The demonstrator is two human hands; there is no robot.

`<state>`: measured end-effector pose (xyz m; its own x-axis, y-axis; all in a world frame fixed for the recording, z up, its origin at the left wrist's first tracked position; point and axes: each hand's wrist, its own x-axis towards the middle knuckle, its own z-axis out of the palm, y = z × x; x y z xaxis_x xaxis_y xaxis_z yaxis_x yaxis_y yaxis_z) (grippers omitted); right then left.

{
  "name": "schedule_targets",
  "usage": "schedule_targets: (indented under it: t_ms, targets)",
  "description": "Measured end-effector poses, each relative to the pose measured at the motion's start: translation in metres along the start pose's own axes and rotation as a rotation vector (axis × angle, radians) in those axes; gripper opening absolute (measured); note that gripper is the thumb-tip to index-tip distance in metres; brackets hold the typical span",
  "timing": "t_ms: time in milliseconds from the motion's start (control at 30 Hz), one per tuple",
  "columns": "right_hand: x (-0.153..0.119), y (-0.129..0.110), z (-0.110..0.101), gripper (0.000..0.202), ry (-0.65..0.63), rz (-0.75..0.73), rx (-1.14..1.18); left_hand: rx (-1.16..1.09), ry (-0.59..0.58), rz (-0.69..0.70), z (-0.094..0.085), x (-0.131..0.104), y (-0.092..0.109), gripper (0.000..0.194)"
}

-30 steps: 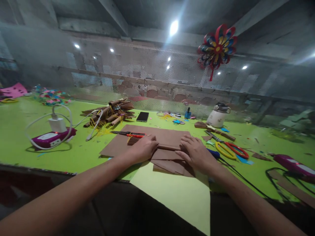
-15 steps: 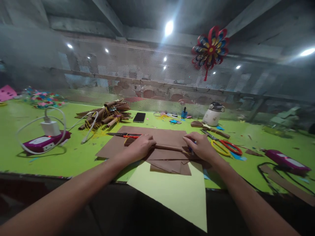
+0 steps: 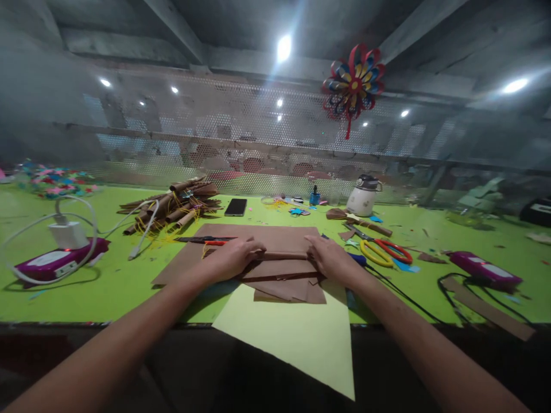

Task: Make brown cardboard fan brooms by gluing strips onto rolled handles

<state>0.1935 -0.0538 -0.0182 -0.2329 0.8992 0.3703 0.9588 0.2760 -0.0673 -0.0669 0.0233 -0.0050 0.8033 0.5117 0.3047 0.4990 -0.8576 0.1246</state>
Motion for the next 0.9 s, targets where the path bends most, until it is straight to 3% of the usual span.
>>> schedule_targets:
  t_ms: [67, 233, 433, 667, 733, 800, 900]
  targets:
    - [0.000, 0.000, 0.000, 0.042, -0.010, -0.005, 0.012, -0.044, -0.031, -0.008, -0.003, -0.002, -0.002, 0.030]
    - [-0.001, 0.012, -0.003, 0.034, 0.168, 0.055, 0.039, -0.149, -0.070, -0.068, -0.010, -0.004, -0.006, 0.034]
    - [0.003, 0.033, 0.003, 0.046, 0.060, 0.209, -0.014, -0.313, -0.105, -0.136, -0.014, -0.004, -0.008, 0.035]
    - [0.002, 0.047, -0.001, 0.049, 0.081, 0.395, -0.179, -0.377, -0.161, -0.170, -0.025, -0.007, -0.008, 0.040]
    - [0.004, 0.047, -0.005, 0.044, 0.140, 0.439, -0.197, -0.413, -0.151, -0.190, -0.029, -0.007, -0.008, 0.043]
    - [0.007, 0.042, -0.011, 0.034, 0.250, 0.392, -0.148, -0.452, -0.169, -0.209, -0.031, -0.006, -0.009, 0.045]
    - [0.015, 0.022, -0.020, 0.020, 0.320, 0.128, 0.028, -0.501, -0.220, -0.205, -0.033, -0.004, -0.011, 0.042]
